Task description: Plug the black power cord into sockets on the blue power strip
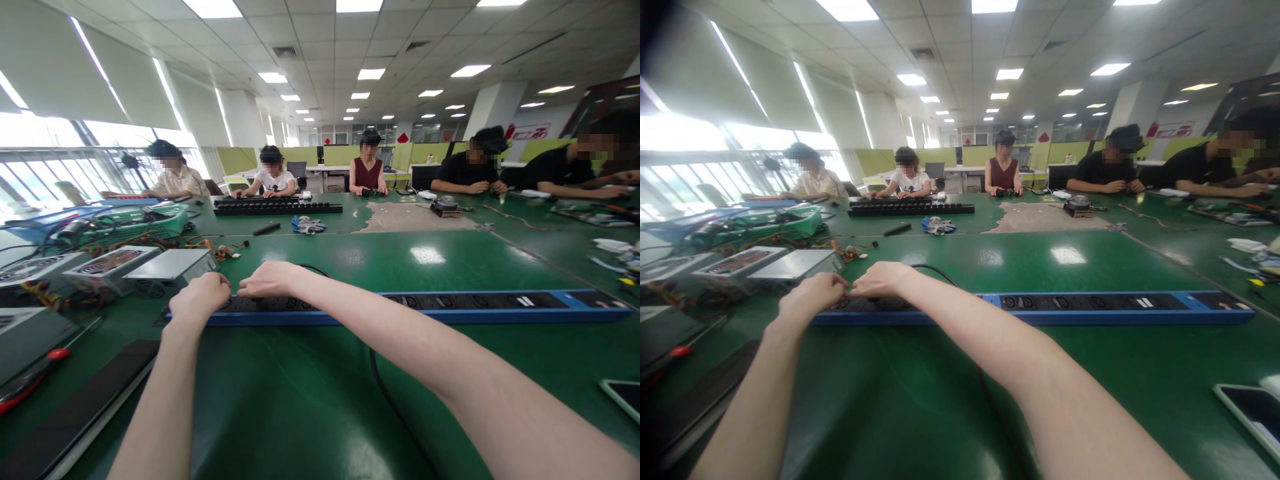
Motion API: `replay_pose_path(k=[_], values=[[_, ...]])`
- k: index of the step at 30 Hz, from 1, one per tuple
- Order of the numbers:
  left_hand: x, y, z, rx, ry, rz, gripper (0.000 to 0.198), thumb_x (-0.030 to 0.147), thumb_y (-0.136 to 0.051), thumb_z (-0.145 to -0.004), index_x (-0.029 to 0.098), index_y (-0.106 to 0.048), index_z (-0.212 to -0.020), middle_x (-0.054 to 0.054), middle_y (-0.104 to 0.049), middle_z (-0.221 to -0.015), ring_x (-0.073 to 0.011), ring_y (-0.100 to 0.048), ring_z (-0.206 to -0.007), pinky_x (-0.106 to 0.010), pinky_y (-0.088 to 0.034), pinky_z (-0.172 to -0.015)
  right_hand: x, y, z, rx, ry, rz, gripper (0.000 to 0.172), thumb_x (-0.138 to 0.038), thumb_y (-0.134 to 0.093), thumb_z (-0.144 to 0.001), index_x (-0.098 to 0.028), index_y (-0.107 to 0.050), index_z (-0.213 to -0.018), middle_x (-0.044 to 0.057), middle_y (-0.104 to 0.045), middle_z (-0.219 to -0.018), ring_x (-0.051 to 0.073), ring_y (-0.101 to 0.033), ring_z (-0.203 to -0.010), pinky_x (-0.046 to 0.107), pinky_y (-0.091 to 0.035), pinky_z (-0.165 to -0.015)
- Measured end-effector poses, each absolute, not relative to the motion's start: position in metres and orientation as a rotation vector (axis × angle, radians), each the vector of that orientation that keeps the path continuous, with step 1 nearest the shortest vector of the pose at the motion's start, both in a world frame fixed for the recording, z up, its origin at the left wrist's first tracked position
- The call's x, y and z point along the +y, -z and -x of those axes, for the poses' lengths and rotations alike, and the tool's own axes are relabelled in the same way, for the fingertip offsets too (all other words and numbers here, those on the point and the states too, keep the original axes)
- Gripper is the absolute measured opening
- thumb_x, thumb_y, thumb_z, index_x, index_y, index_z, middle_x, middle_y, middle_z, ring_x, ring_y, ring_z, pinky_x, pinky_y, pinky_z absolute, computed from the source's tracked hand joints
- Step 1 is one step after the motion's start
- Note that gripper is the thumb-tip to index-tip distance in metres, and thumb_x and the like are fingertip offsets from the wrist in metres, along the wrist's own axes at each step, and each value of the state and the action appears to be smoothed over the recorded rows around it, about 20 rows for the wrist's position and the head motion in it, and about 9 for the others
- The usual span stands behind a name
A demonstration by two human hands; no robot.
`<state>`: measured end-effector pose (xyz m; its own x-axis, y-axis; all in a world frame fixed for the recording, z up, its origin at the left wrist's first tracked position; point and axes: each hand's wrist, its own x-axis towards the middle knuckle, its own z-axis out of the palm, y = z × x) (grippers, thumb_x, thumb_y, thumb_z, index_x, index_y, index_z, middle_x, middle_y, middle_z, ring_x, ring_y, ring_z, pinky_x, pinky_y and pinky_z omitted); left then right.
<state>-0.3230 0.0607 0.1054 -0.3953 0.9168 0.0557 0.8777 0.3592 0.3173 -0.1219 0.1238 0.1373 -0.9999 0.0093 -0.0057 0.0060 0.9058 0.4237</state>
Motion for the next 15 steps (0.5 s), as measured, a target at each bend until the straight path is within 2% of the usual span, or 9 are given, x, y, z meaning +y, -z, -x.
replay_pose_path(k=[3, 5, 8, 11, 15], values=[[0.063, -0.104, 0.321, 2.632, -0.243, -1.531, 0.045, 0.041, -0.056, -0.078, 0.026, -0.076, -0.116, -0.02, -0.071, -0.122, -0.0421, -0.067, -0.11, -0.052, -0.052, -0.09, 0.129, -0.133, 0.128, 3.037, -0.731, 0.087, 0.025, -0.02, -0.042, -0.107, -0.024, -0.058, -0.125, 0.005, -0.073, -0.115, 0.016, -0.071, -0.092, 0.027, -0.044, -0.061], [0.065, -0.101, 0.32, 2.628, -0.187, -1.539, 0.045, 0.04, -0.055, -0.08, 0.028, -0.076, -0.118, -0.018, -0.071, -0.124, -0.0413, -0.067, -0.112, -0.051, -0.052, -0.09, 0.133, -0.129, 0.131, 3.026, -0.743, 0.146, 0.023, -0.02, -0.043, -0.106, -0.023, -0.057, -0.123, 0.005, -0.073, -0.114, 0.017, -0.072, -0.095, 0.028, -0.043, -0.06], [0.066, -0.096, 0.322, 2.614, -0.166, -1.552, 0.045, 0.04, -0.055, -0.08, 0.028, -0.076, -0.118, -0.017, -0.072, -0.123, -0.04, -0.067, -0.111, -0.049, -0.052, -0.091, 0.136, -0.127, 0.133, 3.031, -0.766, 0.238, 0.022, -0.021, -0.042, -0.107, -0.024, -0.057, -0.123, 0.006, -0.073, -0.114, 0.017, -0.071, -0.097, 0.028, -0.041, -0.061], [0.067, -0.093, 0.325, 2.625, -0.182, -1.568, 0.045, 0.043, -0.057, -0.079, 0.025, -0.076, -0.116, -0.016, -0.073, -0.12, -0.0383, -0.069, -0.107, -0.047, -0.053, -0.09, 0.136, -0.13, 0.133, 3.025, -0.809, 0.26, 0.022, -0.024, -0.041, -0.107, -0.023, -0.058, -0.122, 0.006, -0.074, -0.108, 0.017, -0.071, -0.091, 0.029, -0.037, -0.056], [0.068, -0.09, 0.329, 2.625, -0.19, -1.605, 0.046, 0.046, -0.06, -0.078, 0.023, -0.076, -0.115, -0.016, -0.075, -0.114, -0.0361, -0.071, -0.102, -0.042, -0.054, -0.087, 0.136, -0.135, 0.132, 2.963, -0.906, 0.265, 0.022, -0.019, -0.046, -0.104, -0.022, -0.058, -0.123, 0.005, -0.074, -0.102, 0.017, -0.072, -0.085, 0.029, -0.033, -0.053]])
